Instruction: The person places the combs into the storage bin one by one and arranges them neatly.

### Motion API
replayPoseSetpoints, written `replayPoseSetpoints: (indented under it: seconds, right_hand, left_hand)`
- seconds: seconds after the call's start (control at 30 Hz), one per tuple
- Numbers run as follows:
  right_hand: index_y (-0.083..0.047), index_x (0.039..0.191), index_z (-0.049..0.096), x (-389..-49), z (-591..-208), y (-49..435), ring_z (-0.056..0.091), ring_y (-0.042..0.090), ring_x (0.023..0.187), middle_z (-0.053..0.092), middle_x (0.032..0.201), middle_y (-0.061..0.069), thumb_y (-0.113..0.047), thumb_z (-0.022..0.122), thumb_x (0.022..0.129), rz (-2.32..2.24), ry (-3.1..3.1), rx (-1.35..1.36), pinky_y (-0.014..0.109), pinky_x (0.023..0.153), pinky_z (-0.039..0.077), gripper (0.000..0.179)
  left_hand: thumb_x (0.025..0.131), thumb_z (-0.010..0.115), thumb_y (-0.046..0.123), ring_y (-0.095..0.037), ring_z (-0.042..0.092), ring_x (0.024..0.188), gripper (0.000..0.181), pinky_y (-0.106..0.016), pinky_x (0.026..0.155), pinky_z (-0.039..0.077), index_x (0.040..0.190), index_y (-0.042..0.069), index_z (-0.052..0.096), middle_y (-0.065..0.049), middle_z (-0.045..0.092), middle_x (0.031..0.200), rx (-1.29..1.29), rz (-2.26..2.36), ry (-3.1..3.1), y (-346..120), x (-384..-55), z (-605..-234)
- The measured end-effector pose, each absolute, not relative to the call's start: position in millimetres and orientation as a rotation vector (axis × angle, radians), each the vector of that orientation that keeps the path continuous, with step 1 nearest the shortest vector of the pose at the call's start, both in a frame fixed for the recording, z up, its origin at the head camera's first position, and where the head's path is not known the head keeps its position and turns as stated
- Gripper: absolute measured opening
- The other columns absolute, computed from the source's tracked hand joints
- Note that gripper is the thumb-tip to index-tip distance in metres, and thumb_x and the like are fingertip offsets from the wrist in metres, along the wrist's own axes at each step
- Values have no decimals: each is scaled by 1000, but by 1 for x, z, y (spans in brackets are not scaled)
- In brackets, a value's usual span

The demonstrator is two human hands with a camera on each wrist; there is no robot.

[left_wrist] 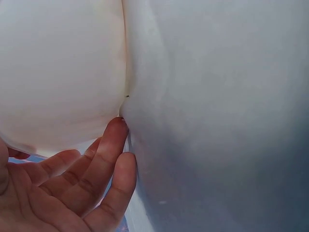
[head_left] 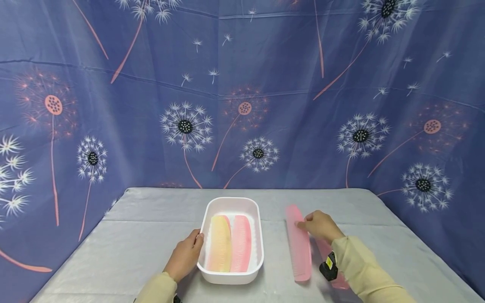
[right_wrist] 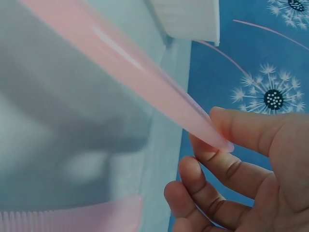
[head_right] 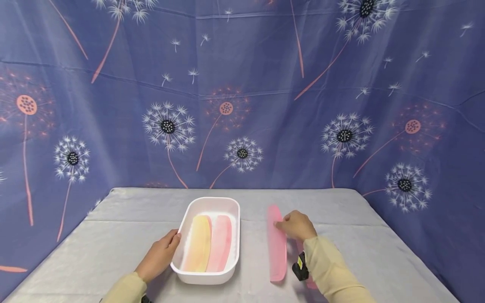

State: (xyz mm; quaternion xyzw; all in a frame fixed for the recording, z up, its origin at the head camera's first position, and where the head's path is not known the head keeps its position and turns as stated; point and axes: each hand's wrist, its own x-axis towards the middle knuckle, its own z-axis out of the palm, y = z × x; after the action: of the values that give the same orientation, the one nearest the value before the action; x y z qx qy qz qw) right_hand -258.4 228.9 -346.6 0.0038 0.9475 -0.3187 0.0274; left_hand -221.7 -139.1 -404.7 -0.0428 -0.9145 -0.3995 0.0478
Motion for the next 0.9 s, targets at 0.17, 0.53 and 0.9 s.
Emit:
replayPoseSetpoints:
  seconds: [0.17,0.53,0.9]
  right_hand:
    - [16,111,66,-259,-341,226,59,47,112,64,116,32,-24,70,94,-1062,2917,-16,56,93,50,44]
    - [11,115,69,-260,-323,215,56,49,121,63,125,30,-27,69,95,-1090,2895,-46,59,96,48,43]
    - [-4,82,72,-260,-306,196,58,29,99,65,93,9,-28,66,97,-1144,2860,-93,47,85,48,29]
  left_hand:
    - [110,39,24,-47,64,114,42,-61,95,49,138,-4,55,-30,64,126,-135,-1222,-2783,-140,-221,-404]
    - [110,39,23,-47,63,114,42,-61,95,49,138,-4,55,-29,64,127,-130,-1217,-2790,-139,-220,-404]
    - [110,38,25,-47,62,116,43,-61,97,48,139,-4,54,-29,64,128,-114,-1217,-2802,-138,-221,-403]
